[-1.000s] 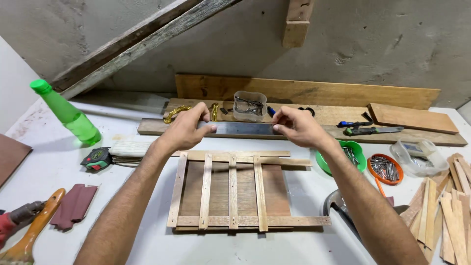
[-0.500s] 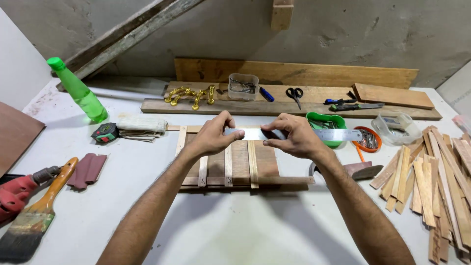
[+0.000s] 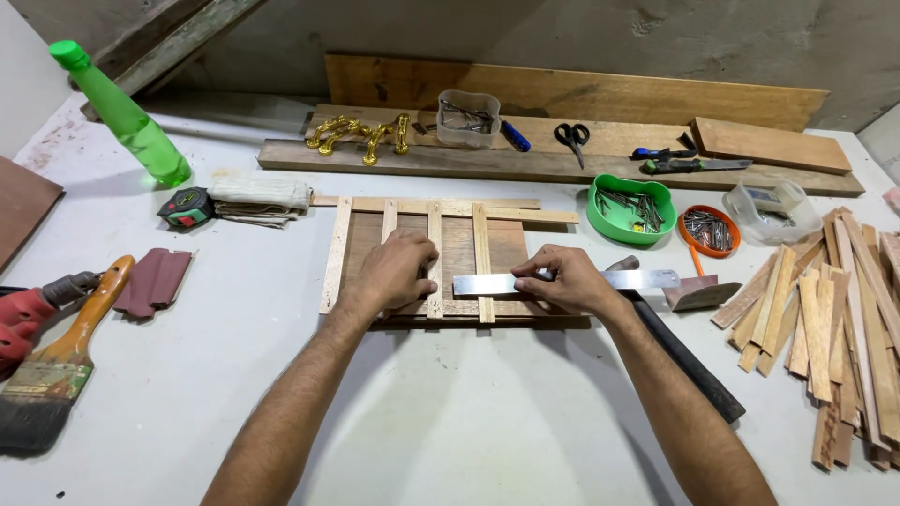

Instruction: The person assembles a small wooden frame on a workbench, positioning thin wood slats across a panel and hammering nails into them. They pick nails from containers, use a metal straightedge to align the slats, reposition the frame, and sand an edge with a sanding block.

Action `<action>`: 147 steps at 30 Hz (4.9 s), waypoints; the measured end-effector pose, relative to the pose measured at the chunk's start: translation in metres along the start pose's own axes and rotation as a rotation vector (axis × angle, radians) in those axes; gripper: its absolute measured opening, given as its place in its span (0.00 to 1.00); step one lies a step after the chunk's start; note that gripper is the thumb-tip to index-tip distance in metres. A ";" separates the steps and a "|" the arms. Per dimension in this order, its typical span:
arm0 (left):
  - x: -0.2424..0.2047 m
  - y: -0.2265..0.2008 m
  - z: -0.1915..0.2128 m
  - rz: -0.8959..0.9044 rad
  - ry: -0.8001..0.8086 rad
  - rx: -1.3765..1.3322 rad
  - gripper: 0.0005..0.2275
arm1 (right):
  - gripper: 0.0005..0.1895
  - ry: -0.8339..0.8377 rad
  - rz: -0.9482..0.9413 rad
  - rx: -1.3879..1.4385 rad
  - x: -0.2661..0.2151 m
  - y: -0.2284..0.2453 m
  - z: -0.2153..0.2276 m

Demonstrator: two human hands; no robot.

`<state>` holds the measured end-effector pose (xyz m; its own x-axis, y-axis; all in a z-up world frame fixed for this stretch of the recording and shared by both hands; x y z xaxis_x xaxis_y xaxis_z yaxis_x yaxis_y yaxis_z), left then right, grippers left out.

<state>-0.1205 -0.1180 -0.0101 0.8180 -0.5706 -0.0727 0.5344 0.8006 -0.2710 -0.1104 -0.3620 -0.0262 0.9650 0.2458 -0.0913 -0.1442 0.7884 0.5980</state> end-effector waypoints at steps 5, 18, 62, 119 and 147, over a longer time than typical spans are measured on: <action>0.002 0.010 -0.019 0.052 0.038 -0.092 0.18 | 0.12 0.042 -0.045 0.007 0.007 0.002 -0.009; 0.021 0.009 -0.024 0.057 0.109 -0.080 0.19 | 0.13 0.064 -0.117 0.039 0.004 0.009 -0.015; 0.013 -0.052 0.029 -0.305 -0.151 -0.349 0.20 | 0.17 -0.080 0.171 0.002 -0.010 0.103 0.033; 0.029 0.067 0.043 -0.003 -0.154 0.092 0.20 | 0.16 -0.372 0.188 -0.146 0.085 0.045 0.036; 0.015 -0.046 -0.054 -0.312 -0.121 0.009 0.39 | 0.50 0.058 0.203 -0.222 -0.012 0.036 -0.037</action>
<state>-0.1446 -0.1735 -0.0506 0.6339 -0.7630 0.1268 0.7643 0.5929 -0.2535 -0.1353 -0.3153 -0.0333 0.8984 0.4377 -0.0369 -0.3833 0.8222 0.4209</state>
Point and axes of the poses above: each hand's wrist, its own x-axis towards the middle knuckle, its own z-axis out of the back of the hand, y = z × x, the point moved 8 cm from there along x, towards the middle knuckle, and after that the axes turned 15 degrees about -z, right-handed, at the moved point
